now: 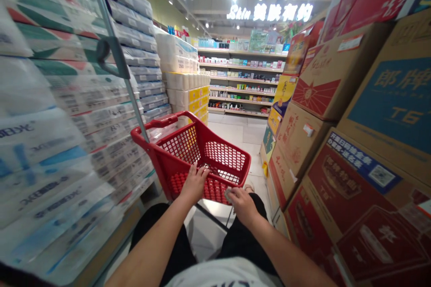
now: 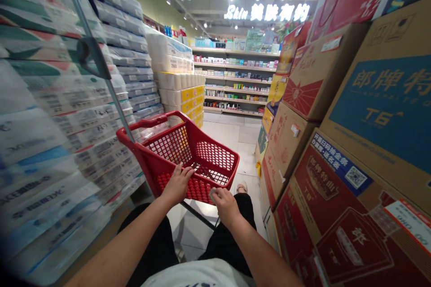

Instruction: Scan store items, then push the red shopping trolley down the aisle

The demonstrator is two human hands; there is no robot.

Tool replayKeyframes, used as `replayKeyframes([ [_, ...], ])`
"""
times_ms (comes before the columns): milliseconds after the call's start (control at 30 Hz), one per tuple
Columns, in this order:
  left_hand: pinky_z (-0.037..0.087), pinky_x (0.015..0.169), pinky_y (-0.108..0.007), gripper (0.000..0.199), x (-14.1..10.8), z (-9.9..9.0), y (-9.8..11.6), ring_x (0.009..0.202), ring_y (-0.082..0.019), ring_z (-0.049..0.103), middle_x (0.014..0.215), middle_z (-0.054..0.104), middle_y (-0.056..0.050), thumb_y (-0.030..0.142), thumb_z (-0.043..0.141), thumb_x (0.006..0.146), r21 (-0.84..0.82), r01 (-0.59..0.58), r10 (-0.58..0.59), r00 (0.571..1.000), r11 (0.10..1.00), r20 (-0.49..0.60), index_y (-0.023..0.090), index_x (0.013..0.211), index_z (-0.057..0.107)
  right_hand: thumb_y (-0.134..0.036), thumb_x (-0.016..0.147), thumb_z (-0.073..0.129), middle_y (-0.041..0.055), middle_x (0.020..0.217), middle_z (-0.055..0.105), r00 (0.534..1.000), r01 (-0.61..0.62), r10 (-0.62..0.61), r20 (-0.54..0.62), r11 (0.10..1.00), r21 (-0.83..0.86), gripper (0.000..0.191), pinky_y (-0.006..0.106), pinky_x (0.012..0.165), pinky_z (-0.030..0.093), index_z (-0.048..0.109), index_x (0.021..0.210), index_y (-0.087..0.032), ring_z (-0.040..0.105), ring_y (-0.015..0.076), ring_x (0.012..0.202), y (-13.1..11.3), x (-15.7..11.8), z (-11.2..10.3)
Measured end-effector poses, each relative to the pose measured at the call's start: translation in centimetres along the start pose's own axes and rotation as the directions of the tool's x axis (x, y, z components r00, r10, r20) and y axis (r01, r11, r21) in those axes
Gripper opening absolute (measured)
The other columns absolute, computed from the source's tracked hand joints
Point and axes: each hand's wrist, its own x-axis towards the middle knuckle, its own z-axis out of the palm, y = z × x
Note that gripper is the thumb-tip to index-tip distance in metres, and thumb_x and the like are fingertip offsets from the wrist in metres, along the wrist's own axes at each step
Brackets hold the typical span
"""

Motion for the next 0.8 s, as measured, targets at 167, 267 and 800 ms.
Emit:
replayKeyframes([
  [167,0.015,0.116,-0.054,0.060,0.0,-0.1,1.6,0.140,-0.034,0.020,0.136,0.047,-0.011,0.008,0.047,0.077,-0.015,-0.015,0.016,1.000,1.000,0.024,0.022,0.136,0.047,-0.009,0.085,0.055,0.0094,0.109,0.060,0.999,0.008,-0.006,-0.047,0.999,0.046,0.030,0.031,0.081,0.047,0.062,0.112,-0.019,0.054,0.0199,0.092,0.1,-0.5,0.4],
  [267,0.021,0.115,-0.052,0.067,-0.1,0.5,3.5,0.139,-0.031,0.025,0.141,0.042,-0.009,0.007,0.047,0.078,-0.091,-0.105,0.111,0.992,0.990,0.055,0.031,0.140,0.040,-0.007,0.082,0.057,0.0073,0.096,0.062,1.000,-0.028,0.028,0.006,0.999,0.033,0.025,0.029,0.076,0.048,0.065,0.102,-0.019,0.055,0.0188,0.085,0.0,-0.5,1.1],
  [800,0.020,0.115,-0.053,0.058,0.0,1.6,4.1,0.142,-0.036,0.009,0.142,0.038,-0.013,0.003,0.042,0.077,-0.206,0.016,0.004,0.996,0.978,0.094,0.020,0.132,0.049,-0.005,0.079,0.046,0.0092,0.107,0.060,0.999,-0.012,0.015,-0.034,0.994,0.110,0.035,0.032,0.080,0.050,0.064,0.107,-0.019,0.055,0.0208,0.093,0.5,-0.6,-0.5],
])
